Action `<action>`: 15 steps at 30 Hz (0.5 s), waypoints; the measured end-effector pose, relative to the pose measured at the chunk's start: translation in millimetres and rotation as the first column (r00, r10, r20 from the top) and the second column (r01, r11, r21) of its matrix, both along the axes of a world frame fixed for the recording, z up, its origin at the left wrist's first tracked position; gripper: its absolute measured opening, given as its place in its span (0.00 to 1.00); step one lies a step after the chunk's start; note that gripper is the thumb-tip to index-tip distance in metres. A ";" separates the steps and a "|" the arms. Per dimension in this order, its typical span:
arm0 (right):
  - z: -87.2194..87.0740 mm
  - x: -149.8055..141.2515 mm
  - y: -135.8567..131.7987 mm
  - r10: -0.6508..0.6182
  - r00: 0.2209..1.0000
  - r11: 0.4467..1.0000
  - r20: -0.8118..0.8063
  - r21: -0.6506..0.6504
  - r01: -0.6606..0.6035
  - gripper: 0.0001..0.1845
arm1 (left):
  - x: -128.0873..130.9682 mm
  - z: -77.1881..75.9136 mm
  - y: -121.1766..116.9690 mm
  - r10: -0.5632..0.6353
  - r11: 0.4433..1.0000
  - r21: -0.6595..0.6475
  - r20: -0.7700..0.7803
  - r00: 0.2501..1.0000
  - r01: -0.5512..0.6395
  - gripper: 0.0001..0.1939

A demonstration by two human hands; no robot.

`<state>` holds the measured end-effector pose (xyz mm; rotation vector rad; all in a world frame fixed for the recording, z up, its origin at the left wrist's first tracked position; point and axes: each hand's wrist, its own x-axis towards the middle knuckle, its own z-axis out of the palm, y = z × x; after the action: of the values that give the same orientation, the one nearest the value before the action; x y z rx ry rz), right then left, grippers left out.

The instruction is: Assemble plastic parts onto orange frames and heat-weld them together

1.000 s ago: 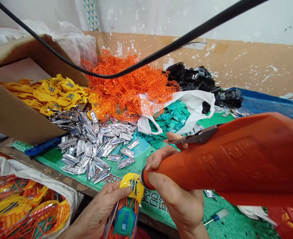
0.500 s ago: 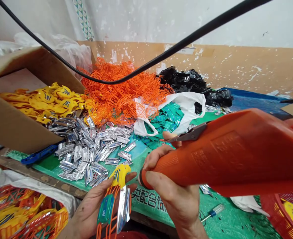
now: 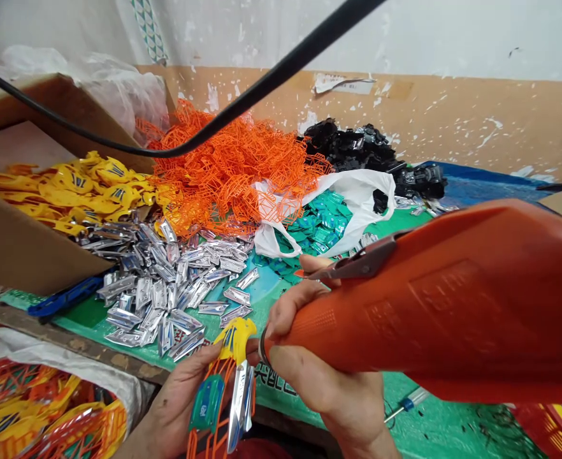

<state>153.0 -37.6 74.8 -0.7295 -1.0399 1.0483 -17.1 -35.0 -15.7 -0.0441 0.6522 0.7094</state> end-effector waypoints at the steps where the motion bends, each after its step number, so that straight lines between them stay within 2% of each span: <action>1: 0.4 -0.4 -0.3 0.001 1.000 1.000 -0.003 -0.006 -0.001 0.24 | 0.1 0.3 -0.3 0.000 1.000 -0.004 -0.004 1.000 0.000 0.11; 7: 4.4 -1.5 0.0 0.011 1.000 1.000 0.023 -0.006 -0.011 0.26 | 0.4 3.3 -2.3 0.001 1.000 -0.007 0.023 1.000 -0.001 0.09; 15: 5.7 -2.9 0.3 0.019 0.999 1.000 0.026 0.002 -0.019 0.26 | -0.8 0.8 -4.1 0.008 1.000 -0.020 -0.051 0.999 -0.009 0.10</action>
<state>150.1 -37.3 80.6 -0.7344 -1.0721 1.0562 -18.0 -39.1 -14.9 -0.0476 0.7084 0.7145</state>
